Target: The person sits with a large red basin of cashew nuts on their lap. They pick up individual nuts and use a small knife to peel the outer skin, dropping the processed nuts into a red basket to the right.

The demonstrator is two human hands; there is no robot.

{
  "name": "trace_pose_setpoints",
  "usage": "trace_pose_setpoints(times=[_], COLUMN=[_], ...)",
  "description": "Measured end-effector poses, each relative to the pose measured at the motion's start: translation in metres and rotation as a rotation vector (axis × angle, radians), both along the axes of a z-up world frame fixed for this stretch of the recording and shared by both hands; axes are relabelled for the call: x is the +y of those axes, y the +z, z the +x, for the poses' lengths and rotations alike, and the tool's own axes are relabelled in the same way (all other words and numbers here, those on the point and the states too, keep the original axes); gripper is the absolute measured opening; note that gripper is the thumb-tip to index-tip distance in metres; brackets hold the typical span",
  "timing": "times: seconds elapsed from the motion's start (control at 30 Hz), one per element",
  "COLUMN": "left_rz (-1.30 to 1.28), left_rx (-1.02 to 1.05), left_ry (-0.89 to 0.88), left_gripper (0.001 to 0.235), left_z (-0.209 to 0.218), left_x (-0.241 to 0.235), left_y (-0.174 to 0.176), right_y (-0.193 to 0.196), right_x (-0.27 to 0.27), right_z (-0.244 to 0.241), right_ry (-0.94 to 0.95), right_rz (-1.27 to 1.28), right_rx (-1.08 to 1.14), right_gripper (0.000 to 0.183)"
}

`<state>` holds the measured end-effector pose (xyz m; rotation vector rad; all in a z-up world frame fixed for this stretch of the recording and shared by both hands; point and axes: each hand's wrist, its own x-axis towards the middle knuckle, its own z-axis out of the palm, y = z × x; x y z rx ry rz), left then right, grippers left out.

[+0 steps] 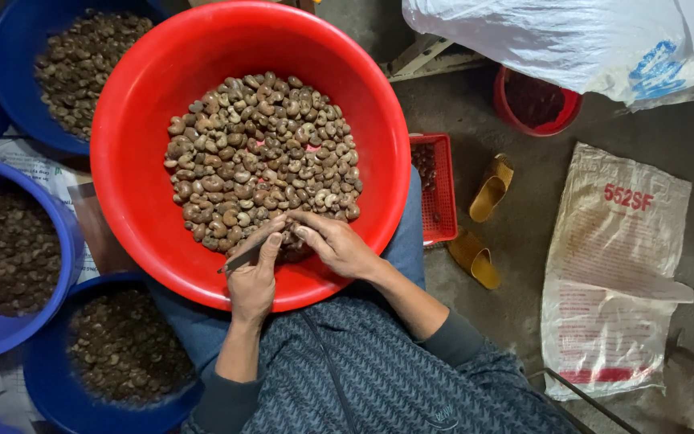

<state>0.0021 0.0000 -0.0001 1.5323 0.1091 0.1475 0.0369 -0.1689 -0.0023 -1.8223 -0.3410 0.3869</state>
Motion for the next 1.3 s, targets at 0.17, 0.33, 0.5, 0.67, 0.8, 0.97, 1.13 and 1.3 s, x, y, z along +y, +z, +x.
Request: trace_pose_setpoints(times=[0.17, 0.33, 0.5, 0.67, 0.8, 0.97, 1.13, 1.3], left_rz=[0.000, 0.019, 0.016, 0.011, 0.040, 0.023, 0.007, 0.046], left_rx=[-0.014, -0.034, -0.033, -0.040, -0.062, -0.060, -0.040, -0.049], left_ry=[-0.027, -0.084, -0.091, -0.057, -0.083, -0.091, -0.058, -0.063], left_gripper=[0.016, 0.016, 0.016, 0.017, 0.017, 0.017, 0.018, 0.017], left_z=[0.001, 0.000, -0.003, 0.000, 0.001, -0.001, -0.002, 0.001], left_x=[-0.004, -0.001, 0.001, -0.001, 0.000, 0.001, -0.001, 0.000], left_y=[0.014, 0.010, 0.007, 0.005, 0.011, 0.008, 0.003, 0.010], right_y=[-0.010, -0.027, -0.020, -0.004, -0.015, -0.006, -0.023, -0.024], right_x=[-0.002, -0.004, -0.006, -0.006, -0.007, -0.005, -0.008, -0.008], right_z=[0.001, 0.002, 0.002, -0.001, -0.003, -0.001, -0.001, 0.000], right_ry=[0.003, 0.001, -0.005, 0.038, 0.011, -0.010, -0.013, -0.004], right_rz=[0.172, 0.317, 0.335, 0.173, 0.143, 0.165, 0.316, 0.392], right_rx=[0.124, 0.261, 0.285, 0.184, 0.164, 0.170, 0.244, 0.241], right_gripper=[0.037, 0.040, 0.041, 0.047, 0.047, 0.045, 0.042, 0.042])
